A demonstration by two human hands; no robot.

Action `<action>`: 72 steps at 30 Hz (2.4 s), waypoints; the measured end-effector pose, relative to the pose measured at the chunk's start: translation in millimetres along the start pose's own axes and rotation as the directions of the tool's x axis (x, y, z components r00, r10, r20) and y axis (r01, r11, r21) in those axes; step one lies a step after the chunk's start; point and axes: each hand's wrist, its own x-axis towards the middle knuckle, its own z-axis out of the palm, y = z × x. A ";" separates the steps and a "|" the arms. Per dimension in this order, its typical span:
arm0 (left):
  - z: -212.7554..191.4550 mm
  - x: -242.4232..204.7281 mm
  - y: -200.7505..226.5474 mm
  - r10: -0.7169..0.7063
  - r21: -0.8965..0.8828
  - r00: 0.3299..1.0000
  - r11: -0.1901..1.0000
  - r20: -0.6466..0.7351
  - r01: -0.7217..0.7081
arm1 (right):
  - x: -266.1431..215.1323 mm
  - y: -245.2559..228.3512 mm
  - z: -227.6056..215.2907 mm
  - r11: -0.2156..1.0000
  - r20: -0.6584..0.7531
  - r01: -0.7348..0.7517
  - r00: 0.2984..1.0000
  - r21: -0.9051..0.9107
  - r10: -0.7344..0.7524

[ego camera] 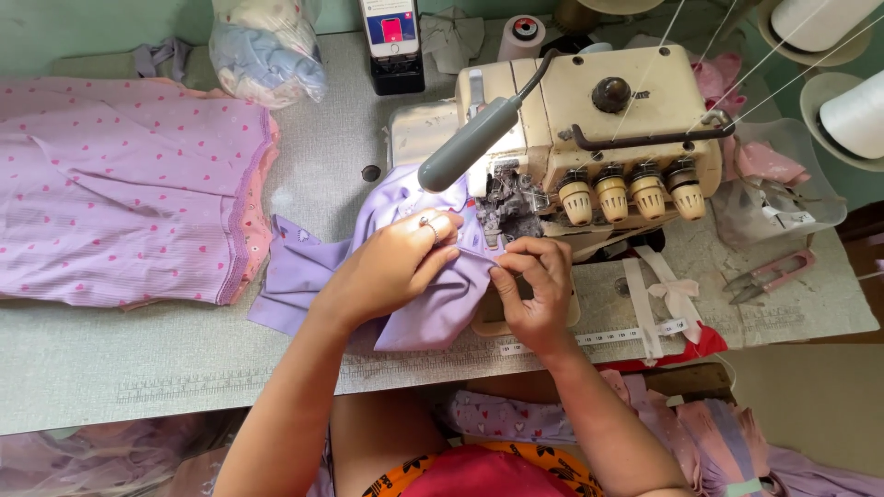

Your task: A worker is seen folding and aligning purple patterned fabric pieces at a sewing workstation, likely preparing them for the next stage of production.

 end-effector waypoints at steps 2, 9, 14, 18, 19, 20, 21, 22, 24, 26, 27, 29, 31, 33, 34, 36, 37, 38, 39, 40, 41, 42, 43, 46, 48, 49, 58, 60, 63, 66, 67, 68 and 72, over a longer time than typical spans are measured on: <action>-4.2 -3.7 9.7 -0.005 -0.004 1.000 1.000 -0.004 0.005 | 0.5 1.9 -0.5 1.000 0.015 -0.012 1.000 0.012 0.012; -6.1 -25.1 38.2 0.026 0.092 0.997 0.996 -0.074 -0.019 | 19.5 -12.5 -7.4 1.000 0.150 0.016 0.989 -0.020 -0.013; 5.2 -29.9 36.9 0.050 0.136 0.993 0.990 -0.111 -0.034 | 21.9 -29.1 -12.5 0.997 0.220 0.081 0.973 -0.017 -0.075; 7.9 -30.7 33.3 0.051 0.174 0.990 0.984 -0.130 -0.028 | 18.7 -32.5 -13.5 0.988 0.225 0.145 0.966 -0.054 -0.129; 8.7 -30.7 31.5 0.051 0.186 0.990 0.982 -0.134 -0.026 | 16.9 -31.9 -13.4 0.982 0.221 0.168 0.964 -0.087 -0.146; 9.2 -31.0 31.8 0.052 0.186 0.990 0.982 -0.135 -0.026 | 15.5 -33.0 -14.9 0.982 0.221 0.170 0.964 -0.087 -0.147; 9.8 -31.4 32.1 0.035 0.168 0.991 0.986 -0.132 -0.012 | 14.0 -34.1 -16.1 0.980 0.214 0.172 0.966 -0.099 -0.148; 10.0 -31.6 32.5 0.018 0.151 0.991 0.989 -0.130 0.001 | 12.9 -35.3 -17.4 0.978 0.206 0.176 0.967 -0.111 -0.151; 8.6 -30.2 34.5 0.013 0.120 0.991 0.993 -0.133 0.003 | 16.0 -38.7 -19.8 0.975 0.201 0.187 0.966 -0.117 -0.161; 9.5 -29.6 34.2 0.007 0.089 0.991 0.996 -0.132 0.005 | 16.3 -39.5 -21.1 0.973 0.195 0.194 0.966 -0.123 -0.168; 10.8 -29.4 32.8 0.007 0.094 0.993 0.996 -0.120 0.004 | 15.8 -38.5 -21.1 0.972 0.193 0.199 0.966 -0.123 -0.174; 11.4 -27.8 31.7 0.010 0.097 0.995 0.995 -0.101 0.000 | 15.3 -37.4 -21.5 0.972 0.189 0.198 0.967 -0.127 -0.173; 12.9 -27.0 33.4 0.006 0.043 0.997 0.999 -0.072 -0.003 | 14.3 -36.9 -24.1 0.976 0.201 0.193 0.965 -0.104 -0.170; 19.1 -27.6 33.3 0.017 0.036 0.997 0.999 -0.080 -0.014 | 12.3 -37.6 -27.1 0.977 0.186 0.183 0.969 -0.113 -0.161; 22.0 -28.5 33.4 0.024 0.030 0.996 0.999 -0.086 -0.022 | 11.2 -38.4 -28.2 0.978 0.171 0.171 0.974 -0.120 -0.149; 35.3 -31.4 34.4 0.057 0.063 0.989 0.997 -0.137 -0.048 | 3.3 -37.7 -28.1 0.988 0.149 0.133 0.981 -0.076 -0.121; 42.0 -32.0 34.8 0.093 0.097 0.978 0.992 -0.186 -0.076 | -0.3 -37.0 -28.4 0.995 0.127 0.096 0.988 -0.033 -0.091; 53.9 -36.0 25.6 0.091 0.095 0.979 0.993 -0.185 -0.074 | -4.7 -33.0 -29.4 0.995 0.129 0.094 0.988 -0.034 -0.089; 66.1 -39.9 16.5 0.145 0.310 0.961 0.948 -0.235 -0.067 | -9.3 -28.7 -30.5 0.997 0.141 0.077 0.987 -0.013 -0.075; 78.3 -44.0 7.4 0.207 0.510 0.940 0.859 -0.271 -0.043 | -14.1 -24.5 -31.6 0.998 0.152 0.059 0.987 0.008 -0.060; 78.9 -50.0 1.8 0.205 0.508 0.941 0.860 -0.270 -0.042 | -17.6 -21.9 -31.8 0.998 0.154 0.057 0.986 0.008 -0.057; 79.0 -55.1 -4.4 0.233 0.574 0.932 0.818 -0.278 -0.034 | -20.3 -19.0 -31.7 0.997 0.158 0.065 0.985 0.045 -0.071; 79.1 -60.1 -10.8 0.262 0.635 0.923 0.772 -0.283 -0.024 | -23.0 -16.0 -31.5 0.994 0.162 0.073 0.983 0.082 -0.085; 57.6 -62.3 -4.4 0.278 0.609 0.927 0.790 -0.252 -0.072 | -33.0 -7.4 -34.3 0.994 0.161 0.074 0.983 0.079 -0.086; 50.3 -58.5 -6.3 0.274 0.606 0.936 0.790 -0.220 -0.089 | -35.7 -8.5 -38.6 0.995 0.166 0.068 0.983 0.078 -0.081; 46.5 -56.6 -7.3 0.273 0.602 0.944 0.791 -0.187 -0.109 | -36.9 -9.0 -40.7 0.995 0.170 0.064 0.983 0.075 -0.076; 42.8 -39.2 -1.8 0.407 0.609 0.903 0.754 -0.136 -0.248 | -43.5 -14.3 -39.7 0.996 0.171 0.084 0.982 -0.023 -0.079; 40.6 -34.7 3.7 0.447 0.588 0.884 0.755 -0.139 -0.290 | -39.2 -18.1 -37.3 0.998 0.162 0.068 0.985 -0.017 -0.065; 40.9 -33.2 -0.6 0.478 0.561 0.865 0.762 -0.153 -0.322 | -40.4 -15.8 -32.9 0.999 0.157 0.040 0.987 -0.004 -0.039; 44.7 -35.0 -9.5 0.455 0.544 0.874 0.783 -0.170 -0.302 | -46.0 -13.9 -31.5 1.000 0.165 0.013 0.986 0.011 -0.014; 46.2 -36.2 -12.0 0.441 0.533 0.881 0.794 -0.173 -0.293 | -48.0 -14.3 -31.6 1.000 0.165 -0.002 0.986 0.020 -0.002; 44.1 -36.2 -10.9 0.439 0.532 0.881 0.795 -0.174 -0.291 | -47.7 -14.7 -32.9 1.000 0.167 -0.002 0.986 0.020 -0.002; 30.1 -34.8 0.0 0.418 0.533 0.898 0.795 -0.137 -0.289 | -46.4 -13.2 -38.9 1.000 0.164 0.003 0.986 0.009 -0.005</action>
